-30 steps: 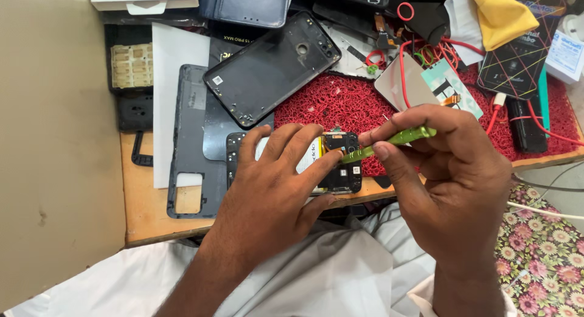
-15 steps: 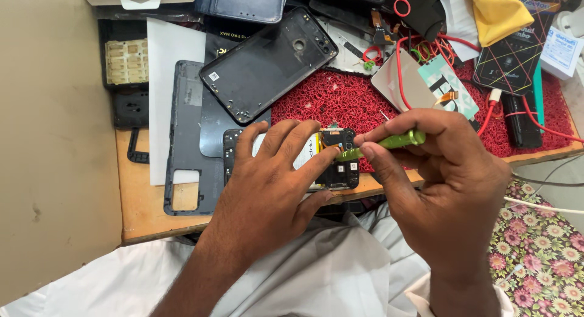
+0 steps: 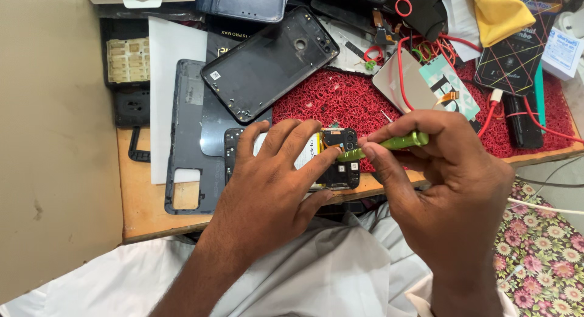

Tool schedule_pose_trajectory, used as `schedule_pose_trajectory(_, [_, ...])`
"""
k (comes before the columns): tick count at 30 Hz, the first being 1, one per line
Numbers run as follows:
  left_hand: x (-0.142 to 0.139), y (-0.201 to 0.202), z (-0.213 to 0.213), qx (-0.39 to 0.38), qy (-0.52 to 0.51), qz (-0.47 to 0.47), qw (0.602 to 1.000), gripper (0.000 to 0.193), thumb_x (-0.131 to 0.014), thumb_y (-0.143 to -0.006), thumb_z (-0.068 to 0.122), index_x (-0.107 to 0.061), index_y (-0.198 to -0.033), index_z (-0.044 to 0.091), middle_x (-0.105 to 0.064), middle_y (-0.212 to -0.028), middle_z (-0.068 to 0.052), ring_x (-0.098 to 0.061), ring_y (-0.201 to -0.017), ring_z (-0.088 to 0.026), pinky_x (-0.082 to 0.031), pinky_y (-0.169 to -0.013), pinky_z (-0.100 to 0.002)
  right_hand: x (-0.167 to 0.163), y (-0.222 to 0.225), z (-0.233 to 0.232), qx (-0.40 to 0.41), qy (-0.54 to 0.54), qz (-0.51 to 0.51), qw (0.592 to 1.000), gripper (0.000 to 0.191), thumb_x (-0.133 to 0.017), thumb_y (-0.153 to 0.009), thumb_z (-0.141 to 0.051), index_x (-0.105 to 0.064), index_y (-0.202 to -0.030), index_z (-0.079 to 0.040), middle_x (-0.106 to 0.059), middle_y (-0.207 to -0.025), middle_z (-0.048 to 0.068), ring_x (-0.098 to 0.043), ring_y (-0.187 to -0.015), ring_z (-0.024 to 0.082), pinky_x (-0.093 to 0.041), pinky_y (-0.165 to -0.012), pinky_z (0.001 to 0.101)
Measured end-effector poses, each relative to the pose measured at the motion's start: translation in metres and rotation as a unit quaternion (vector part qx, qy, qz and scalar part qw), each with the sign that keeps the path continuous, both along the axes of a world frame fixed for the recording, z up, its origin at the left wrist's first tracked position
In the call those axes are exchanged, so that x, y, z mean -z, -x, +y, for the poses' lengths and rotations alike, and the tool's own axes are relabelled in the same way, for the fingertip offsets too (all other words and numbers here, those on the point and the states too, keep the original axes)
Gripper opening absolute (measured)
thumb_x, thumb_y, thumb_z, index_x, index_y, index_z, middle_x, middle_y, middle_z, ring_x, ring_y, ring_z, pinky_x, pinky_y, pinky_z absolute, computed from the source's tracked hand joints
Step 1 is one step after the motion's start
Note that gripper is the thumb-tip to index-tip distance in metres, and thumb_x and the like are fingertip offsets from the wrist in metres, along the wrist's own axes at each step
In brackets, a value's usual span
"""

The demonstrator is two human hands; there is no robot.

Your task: The person disassembles a smartphone by using a green screwdriver and tweezers to remove screws and lift internal components. They detach the motherboard and other parts, placing them on the workbench, and continue to separate the battery and frame.

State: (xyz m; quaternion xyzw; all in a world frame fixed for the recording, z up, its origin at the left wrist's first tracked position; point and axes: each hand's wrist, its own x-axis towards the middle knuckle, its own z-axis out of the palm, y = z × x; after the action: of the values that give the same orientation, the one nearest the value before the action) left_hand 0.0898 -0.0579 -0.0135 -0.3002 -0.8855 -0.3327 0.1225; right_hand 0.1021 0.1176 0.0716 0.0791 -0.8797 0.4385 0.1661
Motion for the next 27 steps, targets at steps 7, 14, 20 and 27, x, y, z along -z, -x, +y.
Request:
schedule_pose_trajectory(7, [0.000,0.000,0.000,0.004,-0.005,0.005,1.000,0.057,-0.079,-0.081,0.035,-0.064,-0.132,0.014,-0.053,-0.142,-0.016,-0.044,-0.137,-0.034,-0.027,-0.113,-0.059,-0.048,0.018,-0.007,0.022,-0.497,-0.228,0.837,0.037,-0.064,-0.094,-0.047,-0.075,-0.086,-0.012,-0.068,-0.061,0.012,-0.069,-0.058,0.033,-0.053,-0.057,0.0427])
schedule_pose_trajectory(14, [0.000,0.001,0.001,0.002,-0.009,0.002,1.000,0.061,-0.080,-0.077,0.036,-0.065,-0.132,0.015,-0.056,-0.137,-0.015,-0.046,-0.133,-0.033,-0.027,-0.111,-0.060,-0.052,0.040,-0.023,-0.070,-0.660,-0.310,0.681,0.040,-0.063,-0.099,-0.047,-0.070,-0.080,-0.011,-0.067,-0.071,0.015,-0.069,-0.071,0.035,-0.057,-0.067,0.0452])
schedule_pose_trajectory(20, [0.002,0.000,-0.002,0.004,-0.011,0.005,1.000,0.059,-0.081,-0.076,0.037,-0.068,-0.127,0.010,-0.056,-0.137,-0.014,-0.046,-0.134,-0.032,-0.027,-0.112,-0.059,-0.051,0.027,-0.010,-0.227,-0.468,-0.167,0.838,0.019,-0.066,-0.084,-0.015,-0.064,-0.101,-0.007,-0.069,-0.091,0.013,-0.069,-0.081,0.035,-0.052,-0.072,0.0465])
schedule_pose_trajectory(27, [0.001,-0.001,-0.004,0.003,-0.021,0.011,1.000,0.059,-0.082,-0.075,0.037,-0.069,-0.126,0.013,-0.056,-0.139,-0.014,-0.046,-0.134,-0.032,-0.028,-0.112,-0.059,-0.040,0.026,0.003,-0.132,-0.419,-0.167,0.882,0.021,-0.063,-0.099,-0.022,-0.067,-0.114,-0.007,-0.070,-0.095,0.016,-0.069,-0.092,0.034,-0.054,-0.079,0.0432])
